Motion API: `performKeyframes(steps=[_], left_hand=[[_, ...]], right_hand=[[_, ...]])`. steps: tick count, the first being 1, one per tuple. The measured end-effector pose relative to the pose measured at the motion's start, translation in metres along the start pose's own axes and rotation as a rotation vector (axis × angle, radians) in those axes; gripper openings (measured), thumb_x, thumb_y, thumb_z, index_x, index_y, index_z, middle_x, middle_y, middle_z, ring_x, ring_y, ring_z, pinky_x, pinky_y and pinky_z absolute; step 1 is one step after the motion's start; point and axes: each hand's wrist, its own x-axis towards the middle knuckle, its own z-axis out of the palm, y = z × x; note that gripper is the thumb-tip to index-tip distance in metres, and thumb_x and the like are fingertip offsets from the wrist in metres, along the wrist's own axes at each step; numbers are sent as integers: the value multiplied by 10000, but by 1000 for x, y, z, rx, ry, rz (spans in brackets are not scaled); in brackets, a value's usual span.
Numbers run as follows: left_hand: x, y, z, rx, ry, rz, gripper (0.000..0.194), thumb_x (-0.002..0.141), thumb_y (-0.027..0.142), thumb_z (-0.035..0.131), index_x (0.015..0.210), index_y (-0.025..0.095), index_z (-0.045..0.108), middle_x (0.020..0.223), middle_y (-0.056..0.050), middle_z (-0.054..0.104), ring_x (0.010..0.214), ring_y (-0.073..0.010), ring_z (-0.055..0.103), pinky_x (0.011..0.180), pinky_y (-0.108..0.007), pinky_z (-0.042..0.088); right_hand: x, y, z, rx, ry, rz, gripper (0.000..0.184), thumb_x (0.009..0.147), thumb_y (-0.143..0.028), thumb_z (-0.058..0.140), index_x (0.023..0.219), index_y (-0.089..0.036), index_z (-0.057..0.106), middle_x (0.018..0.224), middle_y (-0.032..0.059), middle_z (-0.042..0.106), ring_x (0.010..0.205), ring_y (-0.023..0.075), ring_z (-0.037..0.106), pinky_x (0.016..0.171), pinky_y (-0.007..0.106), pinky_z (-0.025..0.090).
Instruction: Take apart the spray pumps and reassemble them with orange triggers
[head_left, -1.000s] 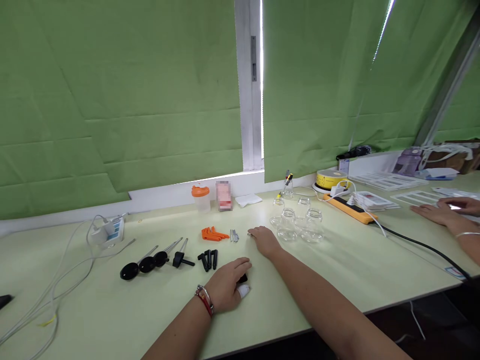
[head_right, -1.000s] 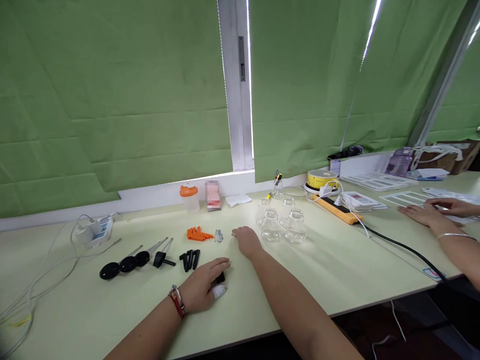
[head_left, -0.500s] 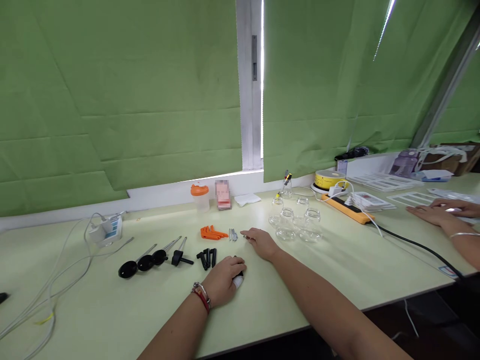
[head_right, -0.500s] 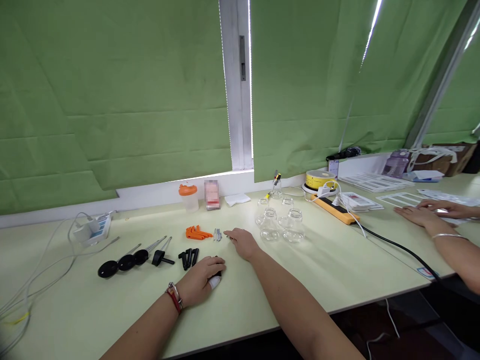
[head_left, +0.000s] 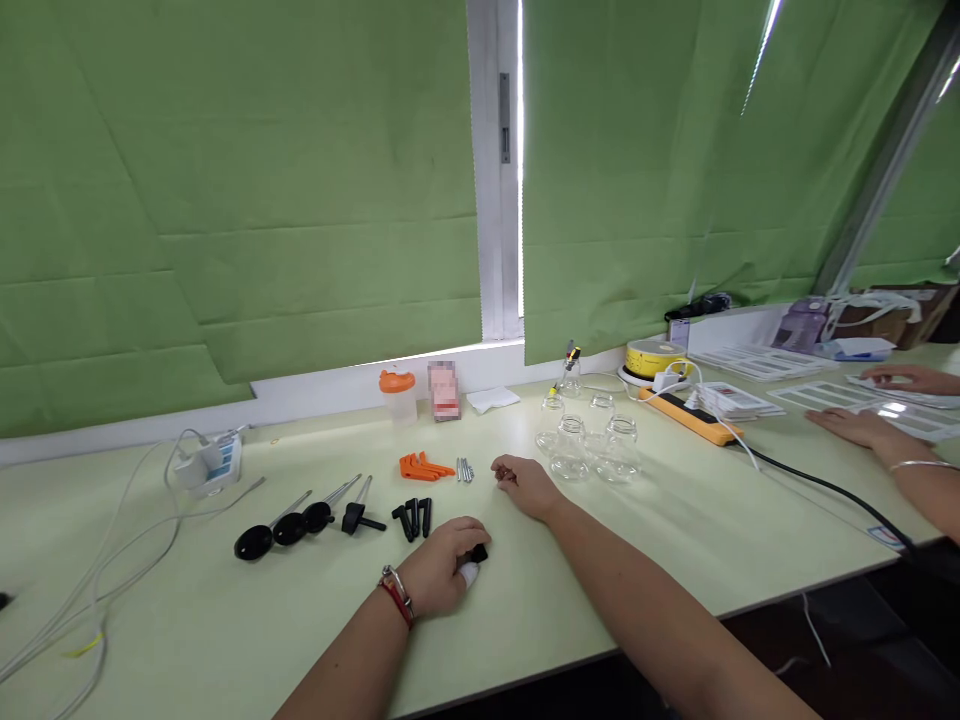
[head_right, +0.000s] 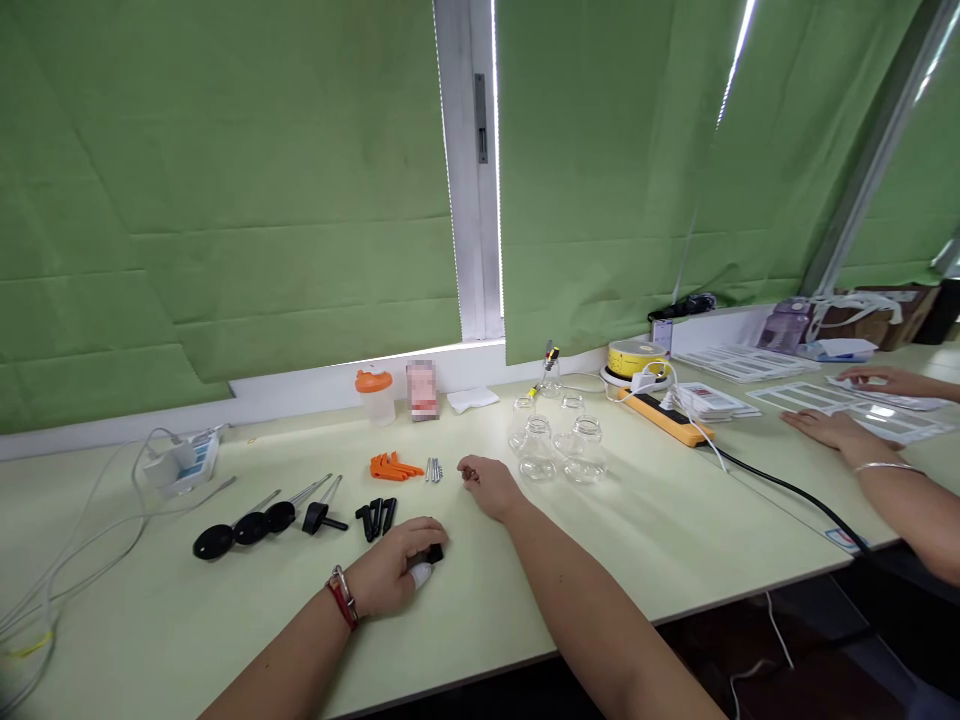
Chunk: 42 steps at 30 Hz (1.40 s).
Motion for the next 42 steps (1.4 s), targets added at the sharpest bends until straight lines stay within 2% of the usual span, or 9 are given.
performKeyframes(steps=[8,12,19,24,28,33,36,42], left_hand=[[1,0,0,-18,8,-34,426,727,71,485,1124,198,572,1099,-78,564,922,-171,564,841,-290,475],[2,0,1,22,18,-33,397,778,128,487,1159,210,565,1082,-84,572,950,-185,554,873,-307,455],[4,-5,6,177,17,-34,301,809,217,506,1088,231,620,1027,-64,613,938,-199,558,856,-320,444],[7,0,4,258,34,-23,239,788,166,516,987,226,632,925,-58,632,884,-210,536,802,-342,430],[8,3,5,255,38,-63,211,751,124,517,932,204,592,904,-55,613,866,-207,526,785,-335,427],[7,0,9,227,-16,-105,285,783,148,476,1056,207,528,1006,-61,608,922,-206,550,809,-332,436],[6,0,9,238,-22,-100,282,817,158,418,1076,208,518,995,-58,609,899,-199,564,792,-325,441],[5,3,5,96,106,-186,198,847,197,392,1018,213,490,955,-42,601,841,-172,555,747,-292,433]], right_hand=[[0,6,0,107,6,8,273,685,-85,517,914,-210,598,810,-7,644,724,124,591,736,270,480],[1,10,2,187,8,38,265,676,-100,519,909,-201,596,811,-1,644,726,125,596,741,277,488],[3,15,3,306,25,92,248,658,-117,541,891,-185,590,795,4,641,708,119,596,730,269,495],[3,14,2,320,33,97,249,656,-120,549,895,-183,586,796,7,641,711,119,600,736,273,499],[3,12,1,316,41,106,258,657,-122,554,906,-180,587,798,10,647,711,119,607,737,275,502],[5,14,0,277,73,138,283,679,-142,538,958,-172,572,851,26,641,732,115,602,731,263,501],[5,17,-2,213,106,176,310,699,-156,509,1004,-165,567,878,42,633,746,120,594,737,267,493],[2,21,-8,48,70,195,290,683,-159,539,952,-195,640,798,21,628,702,143,569,706,282,465]])
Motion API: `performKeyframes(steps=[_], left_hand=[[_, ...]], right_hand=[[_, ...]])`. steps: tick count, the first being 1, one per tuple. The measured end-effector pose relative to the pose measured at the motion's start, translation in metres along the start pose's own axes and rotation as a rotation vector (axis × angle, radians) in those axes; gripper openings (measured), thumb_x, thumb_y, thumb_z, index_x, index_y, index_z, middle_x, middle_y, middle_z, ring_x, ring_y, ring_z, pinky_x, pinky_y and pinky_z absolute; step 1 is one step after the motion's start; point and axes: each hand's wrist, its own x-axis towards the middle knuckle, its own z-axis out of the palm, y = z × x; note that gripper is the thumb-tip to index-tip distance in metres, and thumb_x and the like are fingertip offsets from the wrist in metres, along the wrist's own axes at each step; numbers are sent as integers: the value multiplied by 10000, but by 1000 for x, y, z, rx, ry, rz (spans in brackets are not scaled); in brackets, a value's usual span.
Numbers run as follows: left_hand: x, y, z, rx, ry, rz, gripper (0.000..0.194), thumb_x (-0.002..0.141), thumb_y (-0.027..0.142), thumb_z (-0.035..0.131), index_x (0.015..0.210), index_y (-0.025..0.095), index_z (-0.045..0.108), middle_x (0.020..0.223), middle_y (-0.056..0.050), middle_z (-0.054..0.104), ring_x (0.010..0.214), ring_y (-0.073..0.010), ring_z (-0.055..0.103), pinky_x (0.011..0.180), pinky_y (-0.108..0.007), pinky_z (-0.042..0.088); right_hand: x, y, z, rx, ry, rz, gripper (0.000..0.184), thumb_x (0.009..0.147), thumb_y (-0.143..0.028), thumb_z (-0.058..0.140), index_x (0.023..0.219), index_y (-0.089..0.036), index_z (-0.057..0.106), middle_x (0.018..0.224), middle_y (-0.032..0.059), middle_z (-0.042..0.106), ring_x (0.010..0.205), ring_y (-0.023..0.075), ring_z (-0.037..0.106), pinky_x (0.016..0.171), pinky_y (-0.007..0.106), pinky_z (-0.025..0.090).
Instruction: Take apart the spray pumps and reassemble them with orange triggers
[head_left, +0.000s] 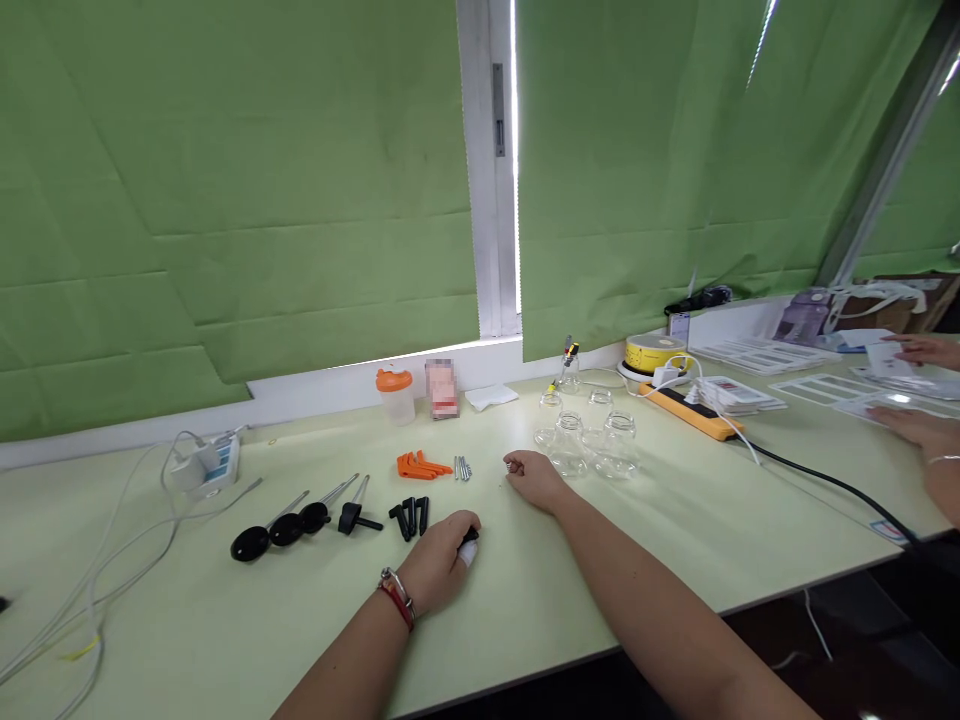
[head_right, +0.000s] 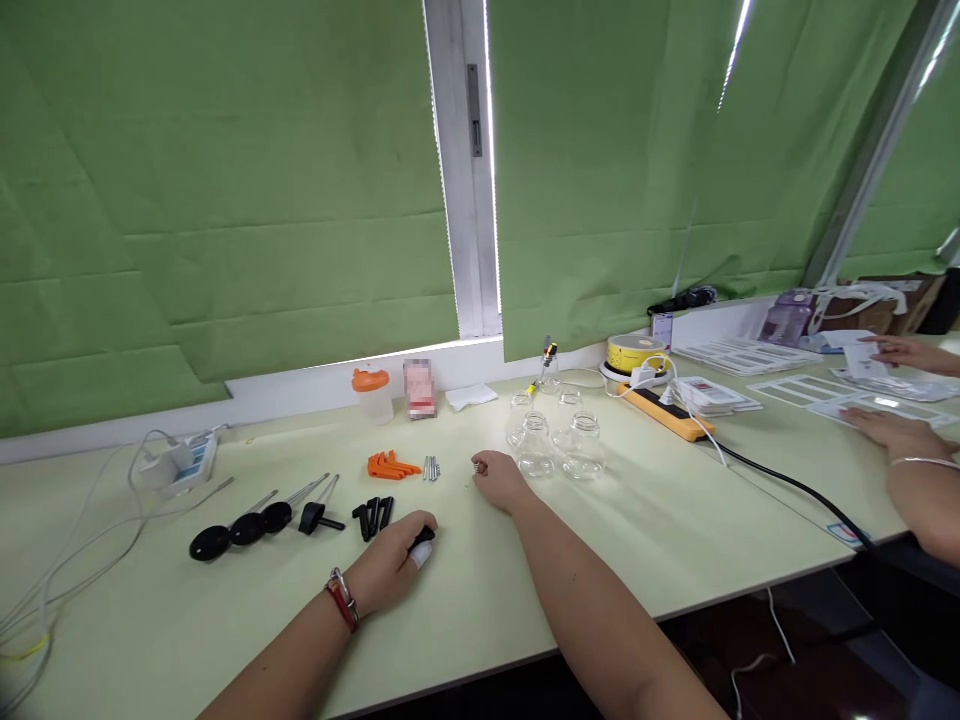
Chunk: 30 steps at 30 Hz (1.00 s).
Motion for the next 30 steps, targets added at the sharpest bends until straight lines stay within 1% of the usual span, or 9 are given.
performKeyframes(steps=[3,5,9,11,13,15,19,25,30], left_hand=[[1,0,-1,-91,32,-62,132,849,213,396,961,209,466,836,-17,582,738,-152,524,667,-271,420],[3,-2,-1,-188,48,-74,111,852,209,396,947,206,454,824,-11,577,738,-144,518,677,-268,419],[5,-7,3,-448,74,-93,208,854,218,432,1062,209,420,955,-41,606,865,-150,543,820,-314,419],[6,-9,5,-598,66,-123,257,854,245,458,1103,206,412,1014,-63,610,922,-160,557,878,-342,410],[7,-11,6,-739,57,-155,258,843,272,490,1084,196,438,1051,-83,608,966,-172,567,916,-358,404],[8,-12,5,-834,60,-178,235,821,288,532,1023,182,478,1054,-96,613,991,-185,571,933,-367,402],[11,-11,3,-913,74,-215,183,802,312,567,902,171,506,1012,-104,632,954,-195,595,916,-379,414],[10,-8,4,-955,70,-246,211,811,324,568,873,201,409,1048,-100,627,958,-188,610,914,-381,404],[9,-13,7,-969,61,-237,222,821,307,558,878,213,365,1105,-110,613,991,-182,602,929,-380,385]], right_hand=[[0,-1,0,-72,-8,-18,300,692,-176,560,974,-212,657,806,25,619,719,153,555,718,287,446],[0,-1,1,-111,-9,-33,322,698,-181,567,1002,-219,662,843,33,607,734,154,545,736,285,434],[-1,-4,1,-155,-15,-50,357,720,-196,558,1060,-232,658,887,40,579,726,144,533,732,272,425],[-2,-6,-1,-172,-26,-55,361,736,-209,548,1080,-238,654,896,41,574,726,141,538,729,267,425],[-3,-8,-2,-192,-40,-72,340,751,-218,534,1064,-239,665,903,43,576,742,146,548,731,267,425],[-4,-9,-4,-197,-49,-99,283,758,-223,528,987,-230,695,912,46,585,766,152,557,738,268,425],[-5,-10,-4,-139,-52,-113,186,745,-244,556,826,-211,720,948,45,603,759,143,564,734,261,438],[-6,-13,-2,-94,-62,-85,153,697,-287,619,782,-218,727,964,38,602,726,136,562,709,269,451],[-7,-15,-1,-110,-75,-90,141,692,-270,618,762,-234,734,978,33,599,739,139,570,706,272,451]])
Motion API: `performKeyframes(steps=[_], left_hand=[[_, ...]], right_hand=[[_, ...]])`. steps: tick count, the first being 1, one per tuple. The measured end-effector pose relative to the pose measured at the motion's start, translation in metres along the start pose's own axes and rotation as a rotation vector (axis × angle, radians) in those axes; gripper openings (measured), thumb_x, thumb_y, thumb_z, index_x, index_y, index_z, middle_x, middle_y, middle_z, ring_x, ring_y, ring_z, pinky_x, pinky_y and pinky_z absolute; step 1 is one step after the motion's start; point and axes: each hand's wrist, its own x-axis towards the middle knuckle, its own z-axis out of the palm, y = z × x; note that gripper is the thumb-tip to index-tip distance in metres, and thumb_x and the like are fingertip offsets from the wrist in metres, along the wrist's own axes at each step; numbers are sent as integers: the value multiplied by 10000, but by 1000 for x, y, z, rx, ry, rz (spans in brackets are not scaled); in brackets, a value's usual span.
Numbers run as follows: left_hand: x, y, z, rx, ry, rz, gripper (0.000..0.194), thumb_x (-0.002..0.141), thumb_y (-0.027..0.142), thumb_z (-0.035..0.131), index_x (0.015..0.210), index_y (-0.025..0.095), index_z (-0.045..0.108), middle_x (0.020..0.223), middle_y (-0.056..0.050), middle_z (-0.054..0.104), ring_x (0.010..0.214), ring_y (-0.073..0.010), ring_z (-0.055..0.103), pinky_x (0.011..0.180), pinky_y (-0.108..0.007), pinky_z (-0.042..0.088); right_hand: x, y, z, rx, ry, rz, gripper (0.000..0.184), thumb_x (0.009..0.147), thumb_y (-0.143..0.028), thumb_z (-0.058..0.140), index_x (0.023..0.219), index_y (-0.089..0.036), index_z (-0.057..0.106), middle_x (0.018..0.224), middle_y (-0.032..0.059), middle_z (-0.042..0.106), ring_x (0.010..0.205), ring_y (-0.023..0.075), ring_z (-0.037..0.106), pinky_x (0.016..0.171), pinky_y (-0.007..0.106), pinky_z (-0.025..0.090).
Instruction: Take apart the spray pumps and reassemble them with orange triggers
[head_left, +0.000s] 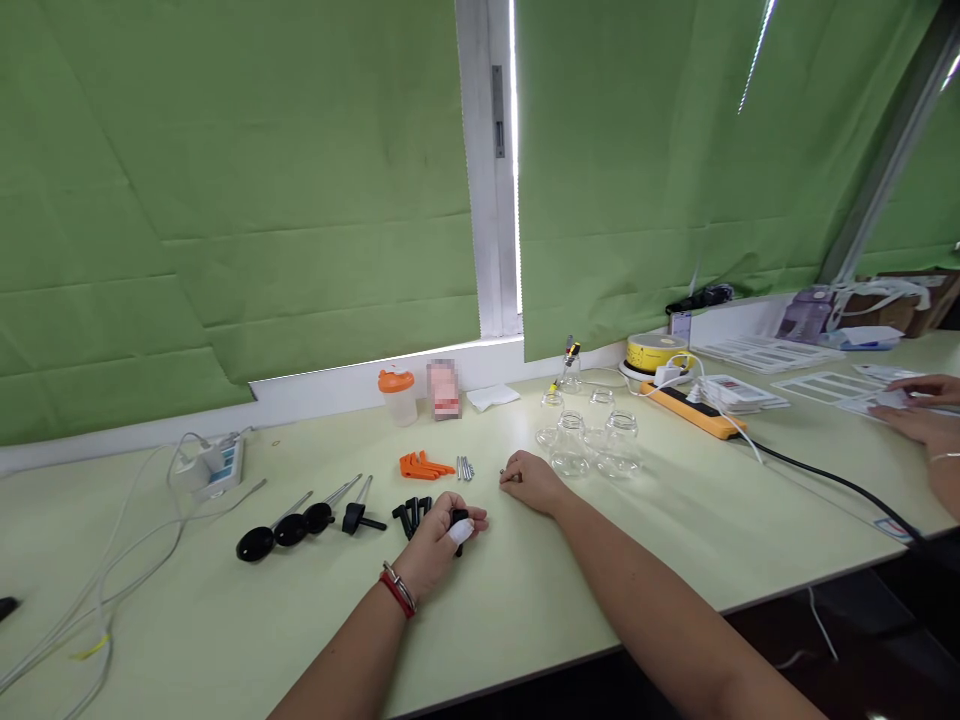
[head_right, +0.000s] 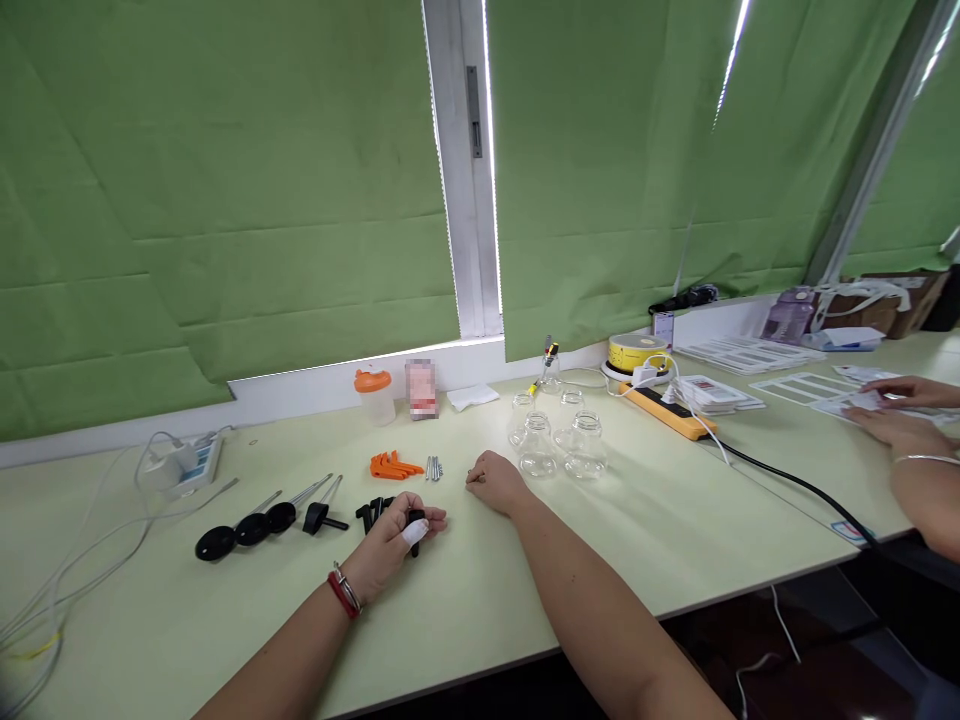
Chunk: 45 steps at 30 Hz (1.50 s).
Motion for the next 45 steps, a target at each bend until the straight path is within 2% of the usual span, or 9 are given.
performKeyframes(steps=[11,15,18,22,25,28,33,38,45], left_hand=[[-2,1,-3,38,-24,68,161,789,202,562,828,210,407,1184,-119,592,1100,-202,554,962,-395,352],[-1,2,-3,91,-20,45,114,777,240,595,814,186,502,1181,-142,597,1134,-226,533,976,-396,357],[-2,7,-1,105,0,12,154,742,283,642,811,171,562,1161,-151,610,1121,-241,543,984,-394,363],[-3,13,1,116,1,-24,214,696,335,685,788,158,609,1120,-151,632,1094,-258,556,975,-392,378],[-2,13,0,109,-3,-33,232,688,357,690,794,157,634,1113,-132,636,1094,-257,547,967,-377,383],[-1,9,-2,107,-13,-26,252,697,359,682,842,157,647,1036,-103,661,1035,-241,563,937,-360,393],[2,0,-5,121,-43,37,234,731,344,654,849,142,648,867,-51,662,857,-194,569,822,-320,414],[3,0,-4,101,-64,44,249,738,362,652,858,144,648,833,-34,646,831,-183,554,792,-300,408],[1,9,0,75,-78,40,265,728,384,663,813,135,639,775,-21,628,767,-169,541,757,-294,411]], right_hand=[[0,-1,2,-62,2,-50,130,718,-240,587,721,-225,715,976,33,590,737,136,567,699,272,445],[-1,-3,1,-127,14,-101,136,725,-213,574,695,-218,706,1011,41,578,778,148,567,715,286,440],[-1,-6,-1,-147,46,-151,137,730,-190,568,689,-206,698,1033,52,571,853,170,565,759,304,435],[-3,-17,-3,-25,96,-199,144,761,-197,550,734,-202,691,977,47,582,797,148,564,736,293,440],[-8,-33,-1,157,68,-239,147,788,-231,545,780,-198,688,860,33,599,707,126,557,667,264,444],[-16,-52,5,361,-16,-275,118,774,-250,579,763,-186,678,771,21,604,718,132,568,668,255,450],[-26,-70,17,612,-211,-227,153,767,-320,599,746,-176,648,728,0,570,555,93,539,560,238,460],[-26,-73,17,625,-226,-222,185,755,-350,615,728,-170,649,766,6,560,541,77,520,539,222,453],[-25,-74,17,547,-181,-287,97,740,-246,617,741,-183,691,769,11,572,627,98,514,586,228,423]])
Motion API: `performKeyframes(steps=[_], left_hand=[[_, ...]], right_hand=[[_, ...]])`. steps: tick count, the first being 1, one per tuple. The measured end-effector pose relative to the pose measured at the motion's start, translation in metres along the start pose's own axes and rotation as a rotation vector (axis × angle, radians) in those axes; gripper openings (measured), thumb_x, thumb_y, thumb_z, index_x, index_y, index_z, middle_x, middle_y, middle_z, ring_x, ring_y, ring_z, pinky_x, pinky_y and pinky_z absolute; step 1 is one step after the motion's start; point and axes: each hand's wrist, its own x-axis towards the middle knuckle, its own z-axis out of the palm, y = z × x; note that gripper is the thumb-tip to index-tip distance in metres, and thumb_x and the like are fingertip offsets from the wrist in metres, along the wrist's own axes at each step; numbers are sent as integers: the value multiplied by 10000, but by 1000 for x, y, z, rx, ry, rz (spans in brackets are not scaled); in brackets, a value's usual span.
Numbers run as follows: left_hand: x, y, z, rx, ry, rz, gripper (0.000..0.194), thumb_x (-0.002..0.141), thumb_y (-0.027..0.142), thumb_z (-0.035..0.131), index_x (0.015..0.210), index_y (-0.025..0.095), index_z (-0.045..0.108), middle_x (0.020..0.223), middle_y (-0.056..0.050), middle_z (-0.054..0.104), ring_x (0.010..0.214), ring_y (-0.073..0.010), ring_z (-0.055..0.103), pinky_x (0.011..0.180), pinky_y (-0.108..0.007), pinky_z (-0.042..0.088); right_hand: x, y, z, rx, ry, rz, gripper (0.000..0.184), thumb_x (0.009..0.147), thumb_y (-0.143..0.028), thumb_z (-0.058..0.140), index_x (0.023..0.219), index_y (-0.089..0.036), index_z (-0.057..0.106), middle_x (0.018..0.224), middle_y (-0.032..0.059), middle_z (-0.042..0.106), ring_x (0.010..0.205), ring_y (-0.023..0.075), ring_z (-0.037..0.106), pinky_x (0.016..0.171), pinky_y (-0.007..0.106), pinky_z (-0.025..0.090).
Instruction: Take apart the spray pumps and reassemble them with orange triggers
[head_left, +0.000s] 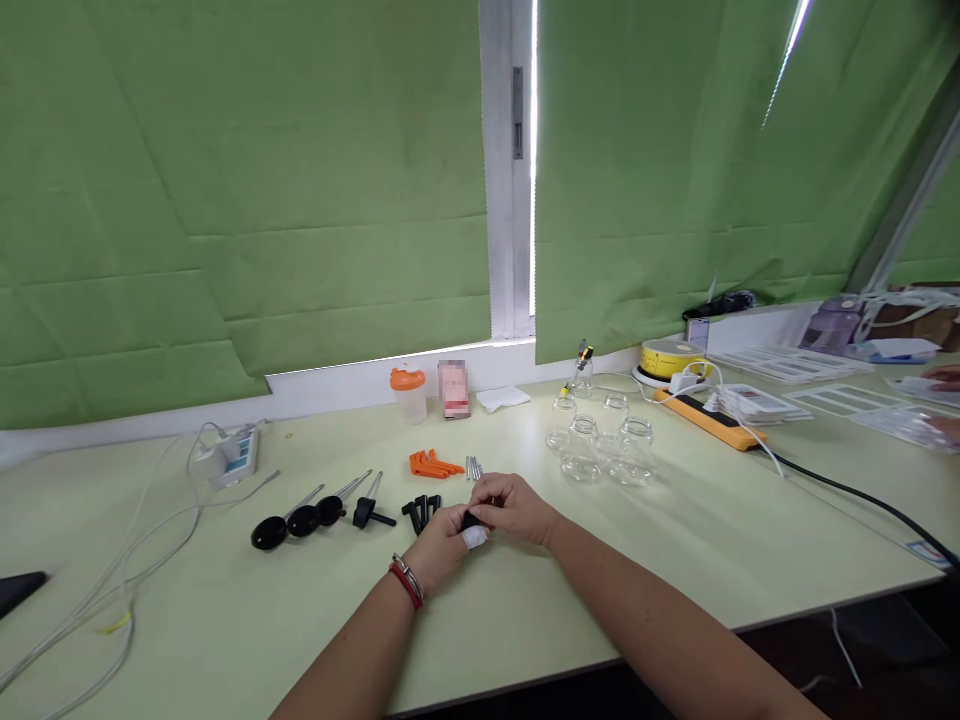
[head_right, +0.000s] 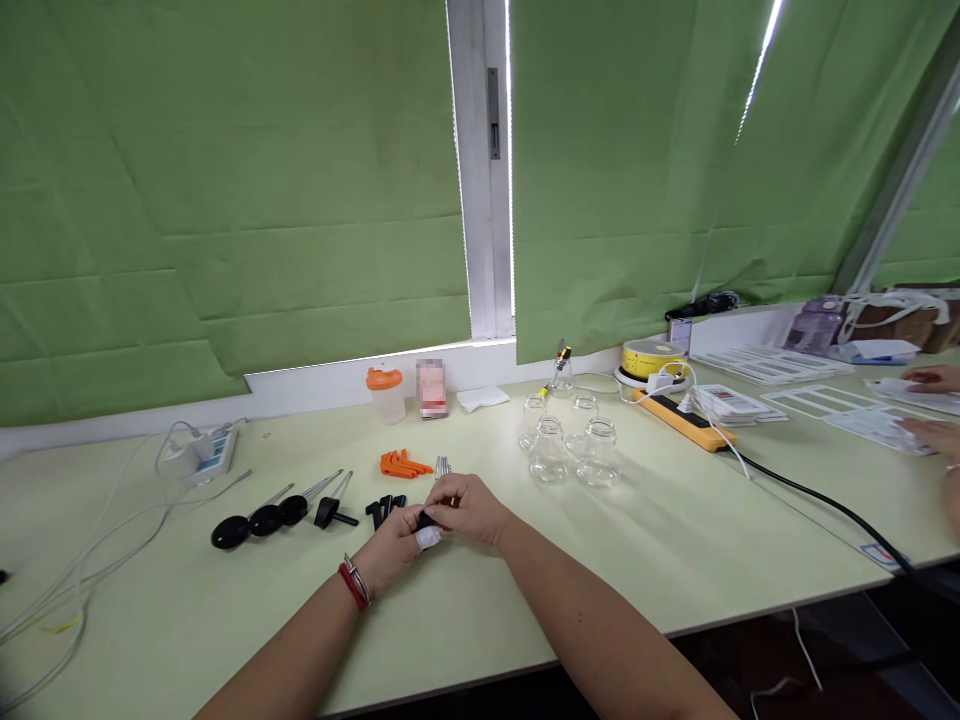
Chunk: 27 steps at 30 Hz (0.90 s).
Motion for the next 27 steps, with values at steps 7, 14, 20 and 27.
performKeyframes(steps=[7,14,20,27], left_hand=[[1,-6,0,-11,-3,5,307,744,424,641,859,140,648,850,-38,651,819,-178,553,773,-284,410],[2,-7,-1,11,-9,5,329,751,436,632,896,141,650,879,-46,656,824,-179,555,754,-278,416],[2,-7,-2,26,-13,23,313,746,432,638,872,145,647,858,-40,650,833,-188,558,805,-304,414],[1,-4,-1,30,-8,20,273,745,401,645,827,141,637,807,-30,637,809,-182,554,806,-308,413]], right_hand=[[0,0,1,2,3,22,103,730,-246,619,742,-189,703,768,18,572,632,104,507,574,227,409],[-1,1,1,18,2,21,105,727,-247,630,758,-200,719,785,20,577,634,102,513,574,225,416],[-1,1,0,56,0,51,122,729,-281,642,761,-200,727,794,20,577,606,94,512,553,226,430],[-1,1,1,86,-3,56,139,729,-303,645,768,-199,728,796,23,572,575,87,513,526,224,445]])
